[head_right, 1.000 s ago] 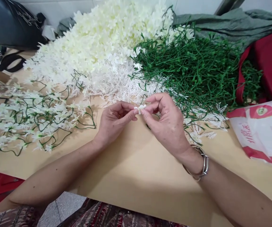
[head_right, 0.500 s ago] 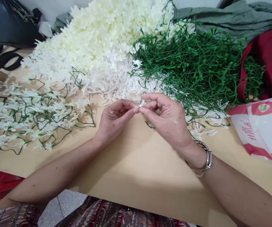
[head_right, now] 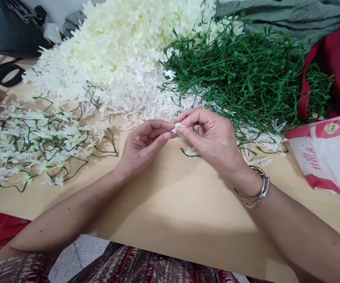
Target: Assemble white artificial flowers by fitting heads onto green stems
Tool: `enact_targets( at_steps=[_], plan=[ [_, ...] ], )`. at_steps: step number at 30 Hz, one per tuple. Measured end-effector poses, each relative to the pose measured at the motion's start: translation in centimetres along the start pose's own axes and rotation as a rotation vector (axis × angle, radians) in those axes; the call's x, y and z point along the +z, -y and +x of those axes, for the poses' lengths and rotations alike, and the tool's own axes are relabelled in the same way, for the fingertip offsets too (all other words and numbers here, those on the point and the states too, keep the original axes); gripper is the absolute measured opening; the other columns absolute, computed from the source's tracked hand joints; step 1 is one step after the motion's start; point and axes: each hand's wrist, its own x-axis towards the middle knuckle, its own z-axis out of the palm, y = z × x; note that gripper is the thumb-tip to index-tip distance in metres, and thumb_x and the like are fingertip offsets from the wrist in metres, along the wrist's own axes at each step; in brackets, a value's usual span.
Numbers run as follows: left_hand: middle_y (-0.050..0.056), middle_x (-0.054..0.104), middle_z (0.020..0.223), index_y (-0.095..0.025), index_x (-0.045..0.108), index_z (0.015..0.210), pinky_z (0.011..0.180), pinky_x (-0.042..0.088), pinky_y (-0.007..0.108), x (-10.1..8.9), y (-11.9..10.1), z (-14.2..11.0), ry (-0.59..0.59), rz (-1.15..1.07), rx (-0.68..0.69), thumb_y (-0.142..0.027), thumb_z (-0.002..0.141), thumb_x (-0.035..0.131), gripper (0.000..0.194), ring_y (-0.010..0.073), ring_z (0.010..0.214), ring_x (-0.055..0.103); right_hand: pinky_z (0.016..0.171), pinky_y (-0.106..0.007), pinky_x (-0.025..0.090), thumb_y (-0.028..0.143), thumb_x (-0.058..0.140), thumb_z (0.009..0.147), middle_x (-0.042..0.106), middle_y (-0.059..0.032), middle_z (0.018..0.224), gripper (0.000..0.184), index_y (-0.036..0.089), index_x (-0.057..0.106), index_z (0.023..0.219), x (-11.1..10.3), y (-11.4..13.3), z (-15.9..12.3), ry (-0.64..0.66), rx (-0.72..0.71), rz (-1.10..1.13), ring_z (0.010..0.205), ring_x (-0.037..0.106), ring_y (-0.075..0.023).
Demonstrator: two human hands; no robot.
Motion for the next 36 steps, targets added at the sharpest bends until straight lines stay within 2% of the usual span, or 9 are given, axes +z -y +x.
enact_targets(
  at_steps=[4,8,10,16,18,21,29,32,36],
  plan=[
    [0.009,0.077,0.111,-0.019,0.066,0.115,0.086,0.059,0.031,-0.3,0.3,-0.2,0.015,0.304,0.134,-0.033,0.103,0.067,0.018,0.0174,0.095,0.074,0.081,-0.041,0.059,0.03,0.085,0.085,0.077,-0.0015,0.09,0.018,0.029,0.068,0.083,-0.9,-0.3,0.6,-0.15,0.035,-0.021,0.085,0.073,-0.0221],
    [0.013,0.073,0.114,-0.015,0.071,0.114,0.093,0.056,0.037,-0.6,1.1,-0.2,0.26,0.714,0.378,-0.027,0.102,0.068,0.018,0.0241,0.105,0.07,0.082,-0.04,0.059,0.033,0.088,0.083,0.075,-0.0018,0.092,0.023,0.03,0.065,0.082,-1.5,-0.2,1.0,-0.186,-0.018,-0.063,0.087,0.072,-0.0218],
    [0.014,0.072,0.117,-0.016,0.072,0.112,0.095,0.053,0.04,-0.6,1.6,-0.1,0.325,0.856,0.408,-0.026,0.103,0.065,0.016,0.0263,0.106,0.068,0.082,-0.04,0.059,0.034,0.088,0.083,0.074,-0.0015,0.091,0.024,0.03,0.065,0.082,-1.6,0.1,1.0,-0.186,-0.028,-0.079,0.087,0.072,-0.0215],
    [0.007,0.077,0.099,-0.022,0.072,0.095,0.087,0.051,0.033,-1.0,1.5,0.4,0.358,0.778,0.372,-0.034,0.105,0.062,0.019,0.0213,0.091,0.071,0.08,-0.039,0.055,0.029,0.086,0.086,0.073,-0.0034,0.088,0.019,0.032,0.069,0.081,-1.4,0.2,0.9,-0.215,0.035,-0.028,0.084,0.067,-0.0217],
    [0.005,0.079,0.096,-0.022,0.073,0.099,0.083,0.053,0.03,-1.4,0.9,0.6,0.306,0.699,0.345,-0.034,0.106,0.06,0.019,0.0184,0.086,0.072,0.076,-0.038,0.053,0.028,0.085,0.087,0.072,-0.0029,0.087,0.016,0.032,0.07,0.082,-1.4,-0.3,1.0,-0.255,0.032,0.02,0.081,0.064,-0.021],
    [0.005,0.08,0.096,-0.022,0.075,0.099,0.084,0.056,0.028,-2.2,-0.3,0.9,0.117,0.606,0.329,-0.029,0.104,0.063,0.015,0.0175,0.089,0.075,0.07,-0.035,0.049,0.026,0.086,0.085,0.07,-0.0008,0.081,0.014,0.031,0.072,0.084,-1.3,-0.9,1.0,-0.282,0.045,0.056,0.075,0.061,-0.0193],
    [0.004,0.077,0.098,-0.023,0.076,0.096,0.082,0.059,0.029,-3.4,-0.9,1.8,-0.277,0.534,0.408,-0.017,0.094,0.068,0.009,0.0163,0.09,0.071,0.062,-0.032,0.045,0.034,0.085,0.087,0.069,0.0016,0.078,0.008,0.029,0.078,0.088,-0.7,-2.0,0.5,-0.153,0.177,0.097,0.069,0.059,-0.0165],
    [0.005,0.076,0.102,-0.022,0.074,0.101,0.09,0.06,0.032,-3.3,-1.0,1.5,-0.334,0.544,0.486,-0.014,0.094,0.068,0.012,0.017,0.097,0.073,0.065,-0.032,0.048,0.035,0.088,0.083,0.071,0.0018,0.081,0.013,0.029,0.077,0.086,-0.4,-2.5,0.6,-0.165,0.21,0.177,0.071,0.061,-0.0163],
    [0.004,0.076,0.104,-0.021,0.072,0.111,0.084,0.062,0.028,-2.7,-1.0,1.1,-0.274,0.377,0.465,-0.016,0.095,0.069,0.017,0.0155,0.095,0.076,0.065,-0.032,0.05,0.034,0.091,0.08,0.073,0.0016,0.082,0.013,0.031,0.08,0.086,-0.4,-2.0,0.4,-0.153,0.223,0.216,0.073,0.063,-0.0165]
  ],
)
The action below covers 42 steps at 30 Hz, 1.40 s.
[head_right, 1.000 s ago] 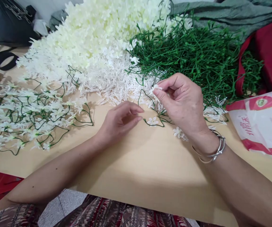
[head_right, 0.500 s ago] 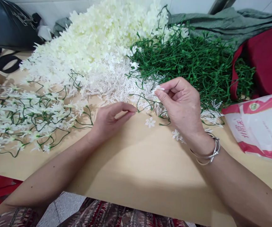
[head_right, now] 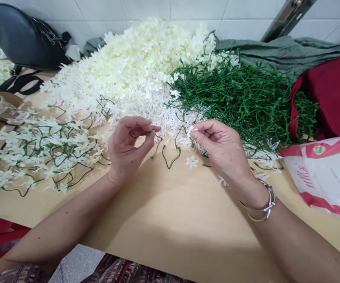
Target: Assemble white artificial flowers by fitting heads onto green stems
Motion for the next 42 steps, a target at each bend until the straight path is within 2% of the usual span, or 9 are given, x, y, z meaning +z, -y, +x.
enact_targets(
  at_steps=[5,9,15,24,27,30,33,37,42],
  plan=[
    [0.003,0.08,0.092,-0.021,0.077,0.101,0.072,0.06,0.026,0.8,0.1,-0.6,0.13,-0.113,-0.169,-0.027,0.092,0.081,0.012,0.0138,0.079,0.073,0.066,-0.034,0.055,0.038,0.089,0.083,0.076,0.0004,0.091,0.012,0.035,0.08,0.09,-0.1,1.3,-1.0,0.143,-0.034,-0.061,0.078,0.067,-0.0187],
    [0.005,0.08,0.096,-0.022,0.078,0.104,0.08,0.062,0.029,0.9,-0.1,-0.7,0.136,-0.203,-0.261,-0.031,0.09,0.084,0.018,0.0166,0.087,0.075,0.063,-0.032,0.056,0.047,0.09,0.082,0.075,0.0006,0.088,0.021,0.035,0.074,0.09,0.0,1.7,-1.3,0.233,0.004,-0.044,0.074,0.066,-0.0187],
    [0.003,0.078,0.096,-0.022,0.078,0.104,0.091,0.065,0.032,0.9,-0.4,-0.5,0.134,-0.338,-0.358,-0.03,0.087,0.088,0.022,0.0159,0.091,0.076,0.066,-0.031,0.057,0.047,0.093,0.077,0.072,0.0018,0.085,0.032,0.032,0.068,0.089,0.6,2.0,-1.2,0.196,0.074,0.042,0.074,0.066,-0.0167],
    [0.005,0.081,0.101,-0.022,0.078,0.104,0.092,0.066,0.034,1.2,-0.8,-0.8,0.171,-0.346,-0.359,-0.03,0.087,0.088,0.021,0.0171,0.094,0.077,0.058,-0.026,0.053,0.041,0.097,0.071,0.071,0.0037,0.077,0.034,0.028,0.068,0.083,1.2,2.3,-1.3,0.188,0.114,0.092,0.066,0.063,-0.0126],
    [0.006,0.08,0.115,-0.022,0.079,0.106,0.087,0.065,0.031,1.2,-0.6,-0.8,0.17,-0.352,-0.4,-0.03,0.086,0.088,0.023,0.0162,0.093,0.077,0.058,-0.026,0.052,0.037,0.096,0.072,0.071,0.0037,0.077,0.031,0.029,0.068,0.083,1.2,2.3,-1.4,0.186,0.096,0.074,0.066,0.063,-0.0131],
    [0.009,0.077,0.129,-0.021,0.082,0.096,0.085,0.064,0.028,1.0,-0.2,-0.8,0.192,-0.339,-0.443,-0.029,0.085,0.089,0.016,0.0205,0.11,0.076,0.059,-0.029,0.053,0.035,0.093,0.075,0.071,0.003,0.079,0.028,0.029,0.067,0.085,1.2,2.2,-1.5,0.174,0.046,-0.008,0.068,0.063,-0.0148],
    [0.011,0.079,0.121,-0.02,0.082,0.087,0.084,0.062,0.028,1.0,0.2,-0.7,0.235,-0.306,-0.433,-0.033,0.085,0.089,0.015,0.023,0.114,0.075,0.059,-0.029,0.053,0.031,0.093,0.075,0.07,0.0028,0.078,0.027,0.029,0.067,0.085,1.2,2.3,-1.5,0.176,0.035,-0.046,0.068,0.063,-0.0152],
    [0.006,0.08,0.091,-0.02,0.08,0.091,0.071,0.059,0.027,1.0,0.1,-0.8,0.3,-0.302,-0.445,-0.047,0.088,0.086,0.027,0.0161,0.079,0.073,0.055,-0.028,0.051,0.029,0.093,0.074,0.069,0.0027,0.076,0.027,0.029,0.067,0.083,0.9,2.6,-1.4,0.212,0.047,-0.071,0.065,0.062,-0.0152],
    [0.005,0.08,0.082,-0.02,0.081,0.089,0.067,0.056,0.027,1.0,0.0,-0.8,0.328,-0.201,-0.397,-0.053,0.087,0.085,0.033,0.0157,0.071,0.07,0.054,-0.028,0.051,0.032,0.093,0.074,0.068,0.0022,0.075,0.027,0.027,0.067,0.083,0.7,2.9,-1.3,0.254,0.068,-0.108,0.064,0.062,-0.0147]
  ],
)
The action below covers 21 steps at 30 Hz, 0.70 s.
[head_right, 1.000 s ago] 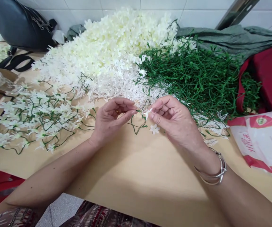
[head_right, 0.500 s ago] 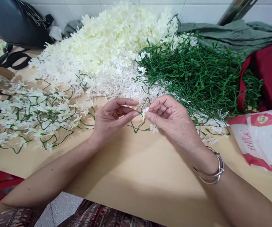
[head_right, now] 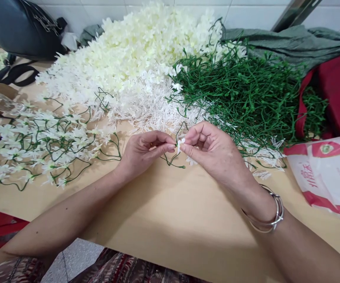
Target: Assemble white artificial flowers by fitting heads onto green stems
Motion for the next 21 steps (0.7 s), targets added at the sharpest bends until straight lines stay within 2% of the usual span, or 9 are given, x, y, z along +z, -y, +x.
enact_targets(
  at_steps=[6,10,17,21],
  plan=[
    [0.005,0.078,0.079,-0.017,0.081,0.09,0.063,0.05,0.025,0.3,1.0,-0.3,0.01,-0.023,-0.061,-0.052,0.087,0.084,0.036,0.0133,0.067,0.065,0.057,-0.027,0.054,0.037,0.093,0.075,0.066,0.0019,0.075,0.03,0.026,0.066,0.084,0.4,-0.4,-0.1,0.002,0.027,-0.007,0.064,0.062,-0.0136],
    [0.003,0.075,0.076,-0.015,0.08,0.089,0.061,0.046,0.022,0.6,1.5,-0.5,-0.006,-0.047,-0.112,-0.046,0.088,0.084,0.032,0.0103,0.065,0.061,0.06,-0.028,0.054,0.038,0.092,0.076,0.065,0.0018,0.076,0.032,0.026,0.065,0.085,0.5,-1.1,0.0,0.011,0.06,0.001,0.067,0.062,-0.0141],
    [0.004,0.079,0.081,-0.016,0.079,0.088,0.071,0.058,0.025,0.4,1.5,-0.2,0.002,-0.163,-0.171,-0.053,0.08,0.09,0.039,0.0144,0.075,0.073,0.059,-0.028,0.051,0.035,0.092,0.075,0.063,0.0025,0.075,0.031,0.027,0.064,0.084,0.9,-2.2,0.3,0.017,0.082,0.098,0.066,0.059,-0.0139],
    [0.003,0.078,0.08,-0.015,0.078,0.088,0.073,0.06,0.024,0.6,1.7,0.0,0.002,-0.245,-0.174,-0.053,0.078,0.092,0.041,0.0137,0.075,0.074,0.059,-0.028,0.051,0.034,0.094,0.074,0.061,0.0036,0.072,0.032,0.027,0.064,0.083,1.0,-2.3,0.5,0.024,0.087,0.143,0.064,0.057,-0.0134]
  ],
)
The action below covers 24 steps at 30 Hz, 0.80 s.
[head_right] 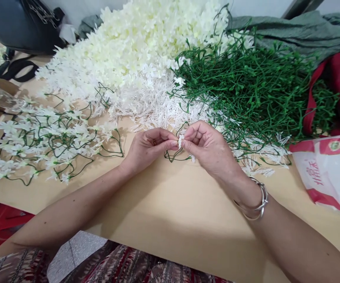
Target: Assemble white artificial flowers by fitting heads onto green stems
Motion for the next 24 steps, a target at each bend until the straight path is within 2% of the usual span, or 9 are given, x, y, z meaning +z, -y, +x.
enact_targets(
  at_steps=[5,9,13,17,24],
  plan=[
    [0.003,0.078,0.087,-0.015,0.074,0.096,0.073,0.059,0.023,0.0,0.4,0.2,0.007,-0.088,-0.032,-0.047,0.074,0.095,0.044,0.0116,0.077,0.073,0.058,-0.027,0.05,0.035,0.094,0.074,0.061,0.0045,0.075,0.033,0.028,0.063,0.082,-0.6,-0.2,0.2,-0.039,0.016,0.074,0.061,0.055,-0.012],
    [0.005,0.079,0.086,-0.014,0.073,0.096,0.076,0.06,0.025,-0.1,0.4,0.2,0.021,-0.07,-0.049,-0.05,0.078,0.092,0.045,0.0134,0.079,0.075,0.063,-0.025,0.051,0.033,0.094,0.074,0.064,0.0047,0.077,0.03,0.029,0.066,0.083,-1.0,-0.3,0.1,-0.068,0.03,0.124,0.066,0.058,-0.0108],
    [0.004,0.078,0.081,-0.014,0.074,0.093,0.076,0.061,0.026,0.0,0.1,0.0,0.014,-0.026,-0.037,-0.056,0.081,0.089,0.046,0.0137,0.077,0.075,0.058,-0.026,0.048,0.035,0.094,0.073,0.062,0.0052,0.073,0.03,0.03,0.065,0.081,-0.7,-0.2,0.1,-0.046,0.013,0.064,0.06,0.053,-0.0113],
    [0.005,0.078,0.081,-0.015,0.074,0.091,0.076,0.061,0.027,0.1,-0.2,-0.2,0.014,0.003,-0.028,-0.057,0.083,0.087,0.045,0.0141,0.077,0.075,0.056,-0.029,0.047,0.039,0.093,0.074,0.063,0.0043,0.073,0.03,0.031,0.064,0.08,-0.3,0.1,-0.1,-0.079,-0.005,-0.003,0.06,0.053,-0.0134],
    [0.006,0.077,0.082,-0.014,0.075,0.091,0.071,0.057,0.026,0.1,-0.1,-0.4,0.015,0.069,-0.003,-0.056,0.087,0.084,0.043,0.0136,0.074,0.072,0.058,-0.03,0.046,0.037,0.1,0.064,0.067,0.0036,0.074,0.038,0.028,0.065,0.076,-0.1,0.7,-0.2,-0.067,0.036,0.033,0.062,0.055,-0.0137]
  ],
)
